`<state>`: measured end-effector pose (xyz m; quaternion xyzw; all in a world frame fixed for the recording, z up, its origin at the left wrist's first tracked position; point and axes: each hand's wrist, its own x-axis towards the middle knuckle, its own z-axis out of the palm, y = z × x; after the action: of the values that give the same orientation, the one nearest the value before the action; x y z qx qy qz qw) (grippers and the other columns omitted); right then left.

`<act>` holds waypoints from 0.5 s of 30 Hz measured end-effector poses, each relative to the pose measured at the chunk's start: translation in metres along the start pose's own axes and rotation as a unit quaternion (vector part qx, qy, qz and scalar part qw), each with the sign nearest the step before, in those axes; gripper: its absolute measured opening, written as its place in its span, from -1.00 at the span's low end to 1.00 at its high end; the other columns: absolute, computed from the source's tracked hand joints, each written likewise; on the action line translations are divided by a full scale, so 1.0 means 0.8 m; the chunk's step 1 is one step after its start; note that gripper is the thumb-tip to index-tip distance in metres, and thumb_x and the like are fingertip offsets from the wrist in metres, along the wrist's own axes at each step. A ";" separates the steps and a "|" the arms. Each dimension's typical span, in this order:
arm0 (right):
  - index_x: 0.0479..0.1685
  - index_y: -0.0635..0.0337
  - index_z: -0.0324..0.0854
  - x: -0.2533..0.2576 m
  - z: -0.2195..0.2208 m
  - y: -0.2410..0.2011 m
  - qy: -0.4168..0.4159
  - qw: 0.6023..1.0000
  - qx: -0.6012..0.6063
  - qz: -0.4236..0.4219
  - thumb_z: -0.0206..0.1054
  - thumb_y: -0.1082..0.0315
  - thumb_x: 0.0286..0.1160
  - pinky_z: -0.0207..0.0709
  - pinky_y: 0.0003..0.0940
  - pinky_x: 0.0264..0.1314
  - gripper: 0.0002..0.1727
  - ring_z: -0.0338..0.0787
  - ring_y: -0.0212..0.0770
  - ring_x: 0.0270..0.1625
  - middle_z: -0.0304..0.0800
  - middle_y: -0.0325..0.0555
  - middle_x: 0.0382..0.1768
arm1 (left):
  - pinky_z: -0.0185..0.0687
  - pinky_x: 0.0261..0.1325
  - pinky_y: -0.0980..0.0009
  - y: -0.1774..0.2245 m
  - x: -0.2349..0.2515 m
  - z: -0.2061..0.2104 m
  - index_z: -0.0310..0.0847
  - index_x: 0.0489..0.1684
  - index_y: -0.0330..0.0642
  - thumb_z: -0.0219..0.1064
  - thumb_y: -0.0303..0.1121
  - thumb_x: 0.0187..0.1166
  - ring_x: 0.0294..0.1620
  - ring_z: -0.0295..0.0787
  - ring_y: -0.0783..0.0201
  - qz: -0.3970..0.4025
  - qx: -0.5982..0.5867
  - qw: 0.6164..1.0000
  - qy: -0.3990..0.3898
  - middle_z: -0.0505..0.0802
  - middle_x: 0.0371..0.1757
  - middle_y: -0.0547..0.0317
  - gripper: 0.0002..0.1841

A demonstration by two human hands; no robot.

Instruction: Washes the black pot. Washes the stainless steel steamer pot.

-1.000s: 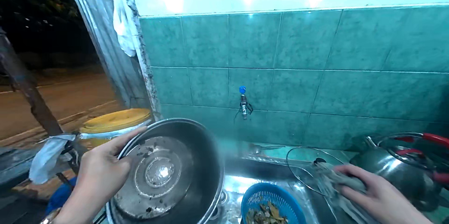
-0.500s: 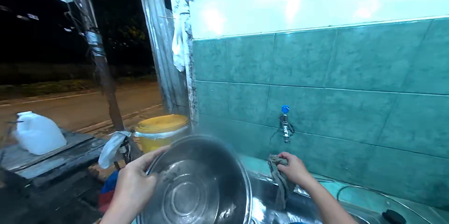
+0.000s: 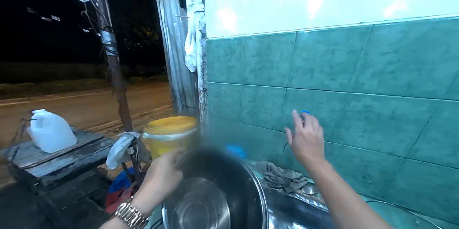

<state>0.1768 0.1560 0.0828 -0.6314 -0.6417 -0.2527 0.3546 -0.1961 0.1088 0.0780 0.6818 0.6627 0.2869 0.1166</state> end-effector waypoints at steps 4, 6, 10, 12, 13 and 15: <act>0.64 0.43 0.27 0.053 -0.026 0.010 -0.119 0.976 -0.044 0.175 0.20 0.04 0.79 0.63 0.30 0.22 -0.32 0.77 0.44 0.26 0.72 0.50 0.18 | 0.62 0.22 -0.16 0.033 0.020 0.006 0.72 0.29 -0.14 0.37 -0.54 0.43 0.13 0.80 -0.09 -0.006 0.047 0.992 -0.113 0.86 0.08 -0.11 -0.59; 0.25 0.49 0.56 0.069 -0.035 0.005 -0.158 0.966 -0.063 0.194 0.12 0.01 0.84 0.64 0.27 0.16 -0.43 0.81 0.37 0.20 0.79 0.42 0.05 | 0.63 0.18 -0.14 0.051 0.023 0.014 0.66 0.35 -0.14 0.37 -0.51 0.46 0.08 0.80 -0.08 0.003 0.062 0.987 -0.151 0.86 0.03 -0.12 -0.57; -0.17 0.44 0.73 0.085 -0.044 -0.008 -0.186 0.959 -0.096 0.193 0.19 0.29 0.75 0.65 0.28 0.07 -0.66 0.83 0.32 0.18 0.83 0.34 0.03 | 0.65 0.11 -0.06 0.071 0.027 0.033 0.57 0.51 -0.09 0.37 -0.47 0.52 -0.03 0.78 -0.01 0.015 0.059 0.981 -0.186 0.84 -0.06 -0.05 -0.50; -0.11 0.46 0.72 0.092 -0.044 -0.006 -0.200 0.956 -0.073 0.200 0.24 0.37 0.68 0.65 0.28 0.13 -0.74 0.81 0.31 0.21 0.81 0.36 0.06 | 0.63 0.06 -0.01 0.081 0.029 0.038 0.56 0.52 -0.10 0.37 -0.44 0.55 -0.12 0.73 0.03 0.020 0.060 0.980 -0.190 0.79 -0.15 -0.03 -0.51; -0.06 0.45 0.71 0.094 -0.044 0.000 -0.208 0.956 -0.058 0.199 0.23 0.38 0.68 0.64 0.28 0.17 -0.74 0.80 0.32 0.23 0.79 0.38 0.08 | 0.61 0.02 0.01 0.086 0.029 0.041 0.57 0.51 -0.11 0.38 -0.43 0.56 -0.16 0.70 0.05 0.022 0.063 0.980 -0.187 0.77 -0.19 -0.01 -0.52; 0.19 0.40 0.72 0.096 -0.041 0.024 -0.214 0.962 -0.006 0.171 0.16 0.37 0.72 0.59 0.33 0.29 -0.67 0.76 0.35 0.29 0.77 0.40 0.16 | 0.61 0.01 0.01 0.096 0.028 0.046 0.57 0.48 -0.14 0.38 -0.41 0.59 -0.18 0.69 0.04 0.025 0.061 0.981 -0.185 0.77 -0.21 -0.03 -0.55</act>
<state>0.2041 0.1806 0.1603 -0.7733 -0.5834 -0.0512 0.2429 -0.1124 0.1311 0.0946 0.7450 0.6292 0.1178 0.1878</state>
